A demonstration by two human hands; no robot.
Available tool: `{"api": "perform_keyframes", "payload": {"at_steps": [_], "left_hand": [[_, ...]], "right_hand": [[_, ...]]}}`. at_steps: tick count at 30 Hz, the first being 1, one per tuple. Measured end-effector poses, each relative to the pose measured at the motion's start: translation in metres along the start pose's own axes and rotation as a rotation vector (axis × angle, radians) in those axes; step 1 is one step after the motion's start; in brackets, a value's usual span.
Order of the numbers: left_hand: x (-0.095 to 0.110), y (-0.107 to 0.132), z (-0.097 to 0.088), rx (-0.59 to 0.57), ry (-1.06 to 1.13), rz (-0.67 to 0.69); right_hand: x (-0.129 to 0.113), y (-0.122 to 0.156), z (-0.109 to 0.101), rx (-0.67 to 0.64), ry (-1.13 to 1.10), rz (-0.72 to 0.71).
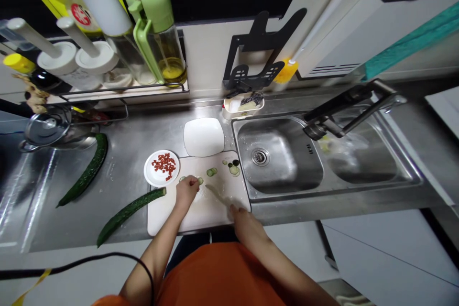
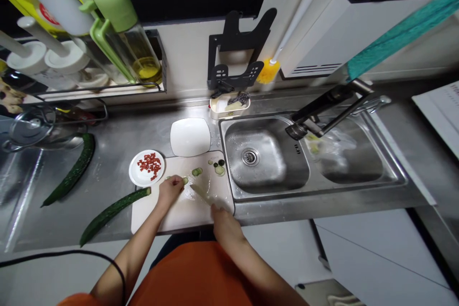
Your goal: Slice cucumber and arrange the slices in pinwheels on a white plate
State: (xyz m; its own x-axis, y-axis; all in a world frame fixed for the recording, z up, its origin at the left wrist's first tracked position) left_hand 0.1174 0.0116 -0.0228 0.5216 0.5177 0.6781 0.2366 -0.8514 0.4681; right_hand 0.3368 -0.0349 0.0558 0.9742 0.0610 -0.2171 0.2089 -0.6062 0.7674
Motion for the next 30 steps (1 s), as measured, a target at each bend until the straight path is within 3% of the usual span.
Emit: {"api": "perform_keyframes", "payload": {"at_steps": [7,16,30], "left_hand": [[0.003,0.005,-0.003,0.1,-0.056,0.03],[0.002,0.004,-0.002,0.12,-0.102,0.058],[0.003,0.001,-0.004,0.1,-0.109,0.029]], "right_hand": [[-0.011,-0.004,-0.002,0.052,-0.006,0.0],[-0.03,-0.009,-0.007,0.094,0.02,-0.039],[-0.038,-0.008,-0.015,0.068,0.051,-0.022]]}}
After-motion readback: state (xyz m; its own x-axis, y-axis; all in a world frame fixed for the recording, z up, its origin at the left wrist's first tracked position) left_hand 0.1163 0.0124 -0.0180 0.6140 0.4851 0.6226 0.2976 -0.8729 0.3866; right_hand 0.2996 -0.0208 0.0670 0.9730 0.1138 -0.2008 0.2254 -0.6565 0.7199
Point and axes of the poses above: each hand's wrist, its own y-axis away from the middle knuckle, its own z-axis out of the palm, x = y × z, the point moved 2 cm from there along -y, towards the middle knuckle, and after that the axes turned 1 degree about y, right-handed, at the moved point
